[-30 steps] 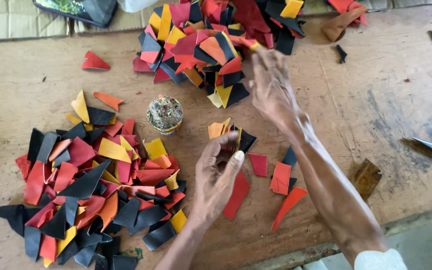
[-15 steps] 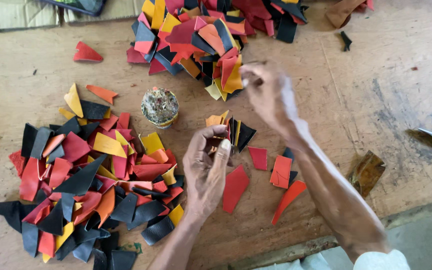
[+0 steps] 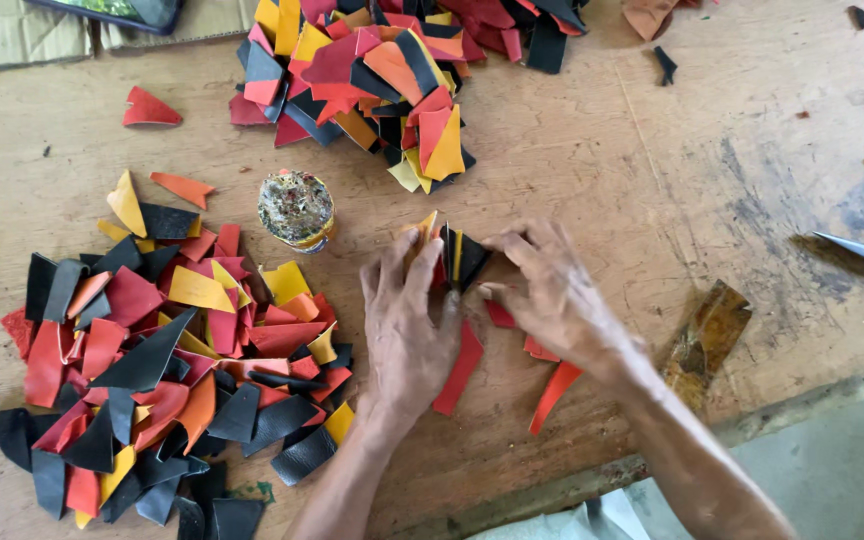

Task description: The person assembles small triangular leather pieces by hand, aligning and pressing them together to form layered units. They repeatedly pick up pieces from a pile, match colors, and stack them into a growing stack on the table.

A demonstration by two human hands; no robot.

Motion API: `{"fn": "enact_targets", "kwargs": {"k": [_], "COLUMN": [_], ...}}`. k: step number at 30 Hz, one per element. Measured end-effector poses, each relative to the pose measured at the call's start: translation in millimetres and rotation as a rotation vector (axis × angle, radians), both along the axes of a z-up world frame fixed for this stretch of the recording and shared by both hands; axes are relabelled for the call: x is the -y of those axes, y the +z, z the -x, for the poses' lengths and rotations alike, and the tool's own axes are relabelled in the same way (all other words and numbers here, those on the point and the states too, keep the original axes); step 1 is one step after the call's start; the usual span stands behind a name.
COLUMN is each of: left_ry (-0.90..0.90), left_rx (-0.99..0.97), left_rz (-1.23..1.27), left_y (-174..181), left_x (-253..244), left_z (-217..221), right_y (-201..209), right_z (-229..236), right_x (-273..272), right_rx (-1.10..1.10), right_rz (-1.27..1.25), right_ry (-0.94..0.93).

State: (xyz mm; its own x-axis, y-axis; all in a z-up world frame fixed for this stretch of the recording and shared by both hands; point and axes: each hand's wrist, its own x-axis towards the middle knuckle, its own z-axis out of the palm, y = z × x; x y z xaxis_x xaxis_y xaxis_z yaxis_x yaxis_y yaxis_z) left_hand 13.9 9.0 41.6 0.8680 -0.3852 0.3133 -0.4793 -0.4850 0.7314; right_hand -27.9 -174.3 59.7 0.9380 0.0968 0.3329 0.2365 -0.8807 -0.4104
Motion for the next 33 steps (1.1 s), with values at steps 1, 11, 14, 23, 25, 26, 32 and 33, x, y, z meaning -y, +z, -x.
{"fn": "enact_targets", "kwargs": {"k": [1, 11, 14, 23, 25, 26, 32, 33], "left_ry": [-0.012, -0.036, -0.055, -0.063, -0.064, -0.064, -0.138, -0.157], "left_rx": [-0.029, 0.012, 0.079, 0.105, 0.072, 0.037, -0.117, -0.161], "left_rz": [-0.005, -0.076, -0.071, 0.206, 0.269, 0.290, 0.366, 0.378], "left_y": [1.0, -6.6, -10.3, -10.2, -9.4, -8.9, -4.8, -4.3], "left_x": [1.0, 3.2, 2.0, 7.3, 6.3, 6.4, 5.8, 5.9], "left_z": [2.3, 10.5, 7.7, 13.9, 13.3, 13.7, 13.8, 14.2], "right_y": [-1.2, -13.5, -5.9, 22.8, 27.4, 28.9, 27.5, 24.3], "right_z": [1.1, -15.6, -17.0, -3.2, -4.1, -4.2, 2.7, 4.3], "right_x": [-3.4, 16.9, 23.3, 1.9, -0.3, -0.4, 15.6, 19.1], "right_rx": [-0.026, -0.481, -0.364, -0.393, -0.358, -0.340, -0.408, -0.432], "right_rz": [-0.057, -0.625, -0.704, -0.686, -0.632, -0.604, -0.636, -0.675], "right_ry": [-0.032, -0.338, -0.255, -0.093, -0.046, -0.026, 0.060, 0.065]}}
